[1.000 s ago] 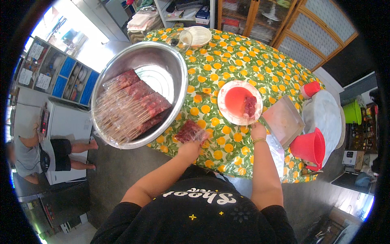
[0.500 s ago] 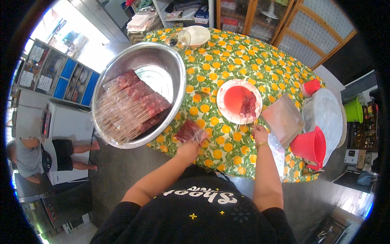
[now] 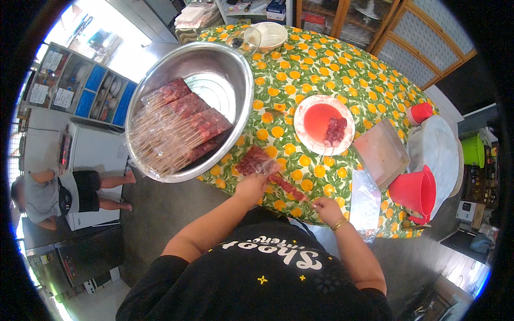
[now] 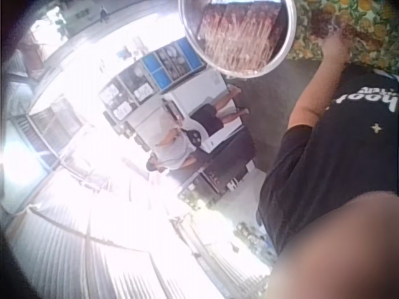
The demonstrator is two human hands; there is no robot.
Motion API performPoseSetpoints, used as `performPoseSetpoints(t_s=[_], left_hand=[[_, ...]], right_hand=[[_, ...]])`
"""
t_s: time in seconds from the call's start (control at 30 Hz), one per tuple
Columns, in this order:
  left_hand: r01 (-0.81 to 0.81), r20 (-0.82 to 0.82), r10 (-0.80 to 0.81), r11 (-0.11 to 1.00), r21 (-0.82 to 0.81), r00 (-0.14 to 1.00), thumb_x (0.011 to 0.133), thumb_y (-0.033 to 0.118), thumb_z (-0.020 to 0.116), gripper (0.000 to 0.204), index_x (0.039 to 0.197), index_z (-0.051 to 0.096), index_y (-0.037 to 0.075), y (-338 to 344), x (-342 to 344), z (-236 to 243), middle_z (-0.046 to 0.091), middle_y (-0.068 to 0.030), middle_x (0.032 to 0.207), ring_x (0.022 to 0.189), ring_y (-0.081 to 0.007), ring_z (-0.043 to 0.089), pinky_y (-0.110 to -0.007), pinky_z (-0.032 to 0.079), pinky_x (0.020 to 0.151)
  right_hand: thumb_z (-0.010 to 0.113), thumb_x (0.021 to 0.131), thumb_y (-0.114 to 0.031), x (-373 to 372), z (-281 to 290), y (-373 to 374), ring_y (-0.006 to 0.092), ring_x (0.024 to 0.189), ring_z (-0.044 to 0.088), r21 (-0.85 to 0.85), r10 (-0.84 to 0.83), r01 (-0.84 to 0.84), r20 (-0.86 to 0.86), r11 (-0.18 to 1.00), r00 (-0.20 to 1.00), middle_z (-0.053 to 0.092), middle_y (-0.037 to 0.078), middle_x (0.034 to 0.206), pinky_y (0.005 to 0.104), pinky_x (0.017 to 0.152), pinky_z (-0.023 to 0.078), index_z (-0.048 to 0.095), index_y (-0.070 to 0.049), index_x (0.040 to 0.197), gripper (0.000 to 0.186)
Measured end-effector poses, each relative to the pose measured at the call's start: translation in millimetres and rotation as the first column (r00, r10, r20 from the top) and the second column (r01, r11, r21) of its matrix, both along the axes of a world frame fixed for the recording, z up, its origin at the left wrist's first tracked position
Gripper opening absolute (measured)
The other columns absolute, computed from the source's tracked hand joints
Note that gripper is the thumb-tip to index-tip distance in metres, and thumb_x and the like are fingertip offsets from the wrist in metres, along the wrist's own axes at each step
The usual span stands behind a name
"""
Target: The person skewers small pieces of raw meat onto wooden sticks, one at a time, and places the completed skewers into a metal bowl. The person repeats this process multiple times, handling the meat and sticks by hand.
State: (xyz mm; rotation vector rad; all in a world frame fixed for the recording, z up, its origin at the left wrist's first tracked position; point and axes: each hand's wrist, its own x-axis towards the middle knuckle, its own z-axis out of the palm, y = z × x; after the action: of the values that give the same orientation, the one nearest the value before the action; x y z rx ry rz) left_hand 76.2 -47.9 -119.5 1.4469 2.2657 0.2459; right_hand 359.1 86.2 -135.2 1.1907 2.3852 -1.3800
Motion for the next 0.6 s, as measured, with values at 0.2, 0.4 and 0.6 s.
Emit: performPoseSetpoints(t_s=[0.2, 0.4, 0.6], left_hand=[[0.029, -0.018, -0.029, 1.0, -0.002, 0.999, 0.088, 0.022, 0.058, 0.015, 0.091, 0.061, 0.007, 2, 1, -5, 0.066, -0.0144, 0.094, 0.088, -0.0354, 0.065, -0.048, 0.053, 0.077], [0.044, -0.041, -0.045, 0.999, -0.012, 0.998, 0.089, 0.025, 0.059, 0.016, 0.094, 0.061, 0.009, 1, 3, -14, 0.065, -0.013, 0.096, 0.089, -0.0361, 0.065, -0.05, 0.053, 0.075], [-0.002, 0.009, 0.002, 0.999, 0.038, 1.0, 0.09, 0.027, 0.058, 0.02, 0.093, 0.06, 0.008, -2, 4, -16, 0.065, -0.0146, 0.095, 0.086, -0.0368, 0.065, -0.05, 0.053, 0.074]], right_hand=[[0.06, 0.09, -0.022, -64, -25, -12, 0.0374, 0.088, 0.065, 0.056, 0.095, -0.097, 0.042, 0.994, 0.995, 0.067, 0.018, 0.091, 0.0458, 0.078, 0.051, 0.071, -0.007, 0.095, 0.02], [0.058, 0.091, -0.027, -133, -29, -18, 0.0389, 0.09, 0.064, 0.225, 0.119, -0.121, 0.021, 0.967, 0.993, 0.067, 0.02, 0.092, 0.0478, 0.08, 0.051, 0.069, -0.006, 0.096, 0.024], [0.062, 0.089, -0.035, -130, -6, 6, 0.0375, 0.09, 0.065, 0.25, -0.074, 0.064, 0.032, 0.966, 0.997, 0.067, 0.019, 0.094, 0.0474, 0.08, 0.052, 0.068, -0.005, 0.092, 0.031]])
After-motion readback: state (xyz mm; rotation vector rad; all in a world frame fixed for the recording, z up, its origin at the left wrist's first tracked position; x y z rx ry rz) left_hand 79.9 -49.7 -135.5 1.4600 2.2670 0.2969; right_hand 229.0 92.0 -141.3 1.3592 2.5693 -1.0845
